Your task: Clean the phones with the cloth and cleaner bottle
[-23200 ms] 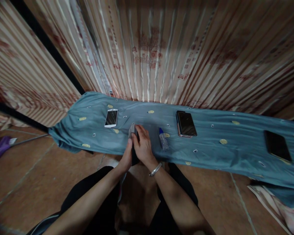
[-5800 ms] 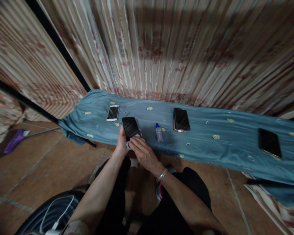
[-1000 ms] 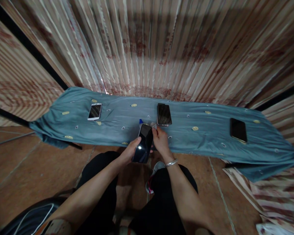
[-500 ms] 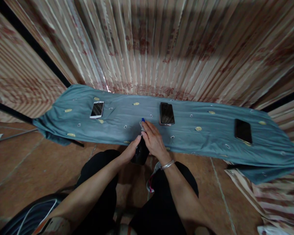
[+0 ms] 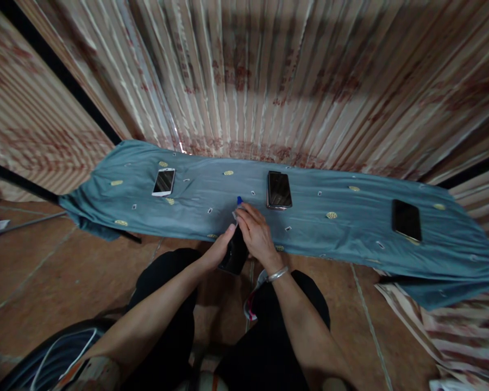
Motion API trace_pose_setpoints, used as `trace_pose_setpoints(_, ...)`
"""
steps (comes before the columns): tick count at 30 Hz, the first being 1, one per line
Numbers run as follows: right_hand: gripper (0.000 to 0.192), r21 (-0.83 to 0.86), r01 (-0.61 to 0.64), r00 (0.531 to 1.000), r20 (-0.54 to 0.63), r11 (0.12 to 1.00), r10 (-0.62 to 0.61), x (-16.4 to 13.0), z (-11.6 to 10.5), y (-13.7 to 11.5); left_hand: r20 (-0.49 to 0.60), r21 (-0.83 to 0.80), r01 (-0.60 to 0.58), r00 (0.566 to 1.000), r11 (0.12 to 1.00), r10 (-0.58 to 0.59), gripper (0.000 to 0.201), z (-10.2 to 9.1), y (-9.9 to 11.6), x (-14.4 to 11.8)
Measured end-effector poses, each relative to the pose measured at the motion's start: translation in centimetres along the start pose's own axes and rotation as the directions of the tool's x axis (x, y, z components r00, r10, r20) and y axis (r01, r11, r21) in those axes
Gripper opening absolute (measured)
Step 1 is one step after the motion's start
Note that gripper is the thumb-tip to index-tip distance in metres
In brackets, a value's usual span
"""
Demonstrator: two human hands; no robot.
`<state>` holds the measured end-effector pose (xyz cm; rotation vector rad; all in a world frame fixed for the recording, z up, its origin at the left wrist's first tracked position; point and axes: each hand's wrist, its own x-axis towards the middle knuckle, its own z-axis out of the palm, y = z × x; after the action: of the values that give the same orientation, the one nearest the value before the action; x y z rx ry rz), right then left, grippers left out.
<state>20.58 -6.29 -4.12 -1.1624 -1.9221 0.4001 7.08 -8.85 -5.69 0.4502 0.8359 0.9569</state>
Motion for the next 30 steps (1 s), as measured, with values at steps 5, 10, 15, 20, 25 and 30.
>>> trace_pose_setpoints(5, 0.038, 0.046, -0.086, 0.996, 0.002, 0.995, 0.086, 0.2, -0.4, 0.8, 0.04, 0.269, 0.026, 0.998, 0.963, -0.038, 0.062, 0.3, 0.1, -0.6)
trace_pose_setpoints(10, 0.039, 0.094, -0.242, 0.969, -0.022, 0.966, 0.245, 0.3, -0.6, 1.8, 0.066, 0.205, 0.036, 0.997, 0.978, -0.05, 0.072, 0.2, 0.6, -0.3)
trace_pose_setpoints(15, 0.04, 0.214, -0.327, 0.936, -0.058, 0.92, 0.346, 0.3, -0.3, 2.9, 0.047, 0.18, 0.051, 0.997, 0.982, -0.061, 0.064, 0.5, 1.6, -0.6)
trace_pose_setpoints(20, 0.04, 0.44, -0.387, 0.887, -0.064, 0.81, 0.458, 0.5, 0.6, 3.3, 0.025, 0.131, -0.014, 1.0, 0.991, 0.01, 0.046, 0.9, 2.0, -1.1)
trace_pose_setpoints(25, 0.036, 0.546, -0.448, 0.858, 0.041, 0.708, 0.512, 0.3, 1.6, 2.8, -0.077, 0.049, -0.086, 0.993, 0.995, 0.09, 0.034, 0.7, 1.7, -0.5)
trace_pose_setpoints(30, 0.038, 0.542, -0.457, 0.862, 0.072, 0.706, 0.502, 0.2, 1.9, 2.2, -0.12, 0.05, -0.193, 0.973, 0.98, 0.197, 0.031, 0.2, 1.3, 0.2)
